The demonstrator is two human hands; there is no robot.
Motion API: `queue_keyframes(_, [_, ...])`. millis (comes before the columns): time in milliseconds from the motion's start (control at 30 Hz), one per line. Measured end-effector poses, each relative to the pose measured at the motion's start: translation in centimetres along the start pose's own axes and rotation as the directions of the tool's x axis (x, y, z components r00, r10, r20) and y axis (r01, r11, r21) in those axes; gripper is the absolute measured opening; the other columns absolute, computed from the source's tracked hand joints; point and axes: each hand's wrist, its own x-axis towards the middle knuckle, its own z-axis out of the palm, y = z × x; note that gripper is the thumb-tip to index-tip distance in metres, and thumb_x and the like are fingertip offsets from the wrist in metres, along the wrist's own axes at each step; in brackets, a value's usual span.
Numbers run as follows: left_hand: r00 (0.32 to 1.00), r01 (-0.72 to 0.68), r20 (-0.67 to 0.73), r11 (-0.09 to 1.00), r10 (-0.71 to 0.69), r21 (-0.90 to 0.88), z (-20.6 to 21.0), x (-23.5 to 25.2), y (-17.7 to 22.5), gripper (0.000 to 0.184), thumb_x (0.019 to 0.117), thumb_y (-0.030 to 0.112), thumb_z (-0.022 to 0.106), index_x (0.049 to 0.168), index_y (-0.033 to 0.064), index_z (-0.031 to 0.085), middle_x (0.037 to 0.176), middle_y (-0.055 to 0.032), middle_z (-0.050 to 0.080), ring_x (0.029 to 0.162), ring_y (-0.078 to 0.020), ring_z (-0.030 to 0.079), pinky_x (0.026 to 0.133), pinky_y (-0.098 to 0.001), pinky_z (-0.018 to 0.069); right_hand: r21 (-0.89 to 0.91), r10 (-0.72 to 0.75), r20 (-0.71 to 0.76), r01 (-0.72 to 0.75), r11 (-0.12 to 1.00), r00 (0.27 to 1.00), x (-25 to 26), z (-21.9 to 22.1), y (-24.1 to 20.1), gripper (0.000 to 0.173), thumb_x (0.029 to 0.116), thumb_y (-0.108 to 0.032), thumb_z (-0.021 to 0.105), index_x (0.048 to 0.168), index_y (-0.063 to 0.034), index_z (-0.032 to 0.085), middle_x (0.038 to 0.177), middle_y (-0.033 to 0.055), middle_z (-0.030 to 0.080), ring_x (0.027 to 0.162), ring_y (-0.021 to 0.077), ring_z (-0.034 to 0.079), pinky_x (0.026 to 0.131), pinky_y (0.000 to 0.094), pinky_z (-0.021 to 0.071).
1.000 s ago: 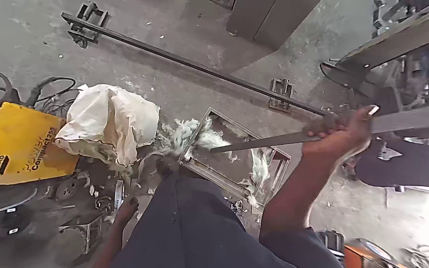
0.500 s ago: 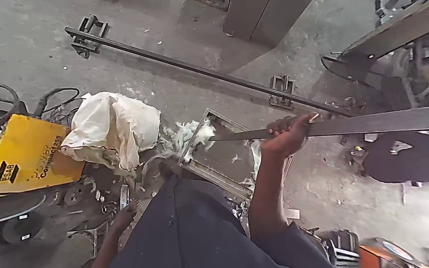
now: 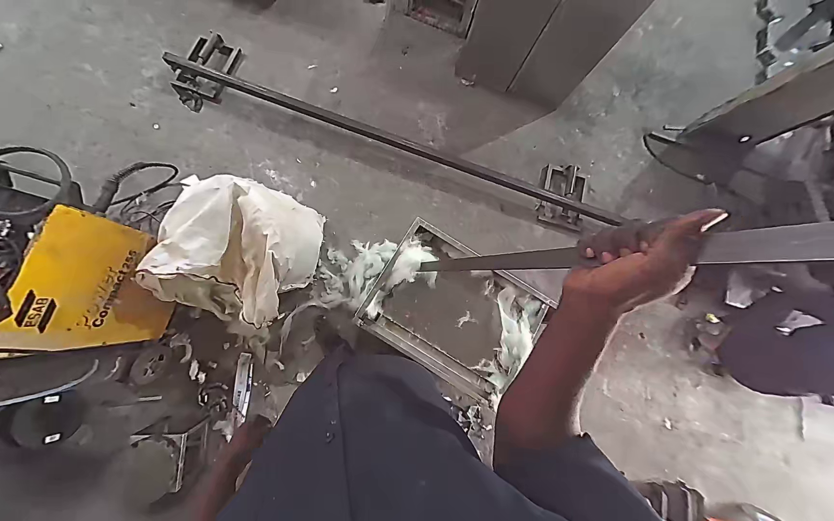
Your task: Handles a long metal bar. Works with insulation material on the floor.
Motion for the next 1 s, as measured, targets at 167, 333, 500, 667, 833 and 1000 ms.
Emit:
queue_keyframes(167, [0.999,0.013,0.031,1.0,-0.013,0.004,-0.2,-0.6,-1.6,0.036,0.1072,0.025,0.057,0.131,-0.0008,0.064,0.129,-0.0249,0.066,0.123,-0.0389,0.062,0.108,-0.0584,0.047,-0.06,0.107,0.012,-0.107,0.993,0.994,-3.4,0.0,8.0,0.049,0.1126,-0.041,0.025,0.073,-0.0227,0.047,0.051,-0.0113,0.039,0.043,0.0032,0.041,0.046,0.0227,0.0431])
queue_keyframes(333, [0.999,-0.019,-0.036,1.0,0.018,-0.022,-1.3,2.8,-2.1,0.035,0.1037,0.026,0.062,0.128,0.0014,0.065,0.12,-0.0232,0.069,0.109,-0.038,0.069,0.097,-0.0608,0.0542,-0.081,0.165,0.103,-0.157,0.984,0.981,-5.4,0.1,11.0,0.042,0.1098,-0.045,0.038,0.074,-0.0254,0.048,0.055,-0.0118,0.037,0.047,0.004,0.041,0.052,0.0243,0.0429])
queue_keyframes(500, [0.992,-0.064,-0.115,0.991,0.05,-0.115,-3.5,0.5,3.7,0.031,0.1047,0.019,0.059,0.129,-0.0005,0.062,0.116,-0.0244,0.068,0.1,-0.0359,0.069,0.092,-0.0569,0.0551,-0.094,0.032,0.074,-0.025,0.995,0.997,0.1,2.6,0.7,0.053,0.1137,-0.038,0.024,0.068,-0.0204,0.045,0.048,-0.0082,0.039,0.04,0.0063,0.042,0.043,0.025,0.0425])
queue_keyframes(667, [0.997,-0.042,-0.066,0.999,0.04,-0.03,-2.7,1.5,3.6,0.031,0.1033,0.022,0.06,0.126,0.0015,0.065,0.114,-0.0227,0.07,0.1,-0.0359,0.07,0.092,-0.0578,0.056,-0.054,-0.027,0.026,0.028,0.998,0.999,3.2,3.3,-3.1,0.051,0.1141,-0.036,0.024,0.068,-0.019,0.04,0.047,-0.0059,0.032,0.038,0.0094,0.035,0.039,0.0271,0.0377])
queue_keyframes(833, [0.999,0.045,0.011,0.999,-0.045,0.003,-2.4,-1.1,4.8,0.032,0.1063,0.019,0.057,0.129,-0.0023,0.063,0.12,-0.0276,0.067,0.111,-0.041,0.067,0.099,-0.0593,0.0516,-0.108,0.068,-0.077,-0.076,0.991,0.995,-0.2,2.5,6.3,0.05,0.1134,-0.041,0.026,0.073,-0.0201,0.047,0.05,-0.0094,0.039,0.041,0.0047,0.042,0.044,0.0236,0.0428])
queue_keyframes(1000, [0.999,0.049,0.009,0.998,-0.05,0.024,-2.1,1.5,1.0,0.035,0.1047,0.023,0.06,0.131,0.0,0.062,0.124,-0.0248,0.068,0.112,-0.0396,0.068,0.097,-0.0606,0.0541,-0.034,0.079,-0.005,-0.079,0.996,0.997,-2.5,2.1,11.0,0.045,0.113,-0.035,0.029,0.073,-0.0211,0.044,0.05,-0.0094,0.034,0.042,0.0057,0.037,0.046,0.0247,0.0411])
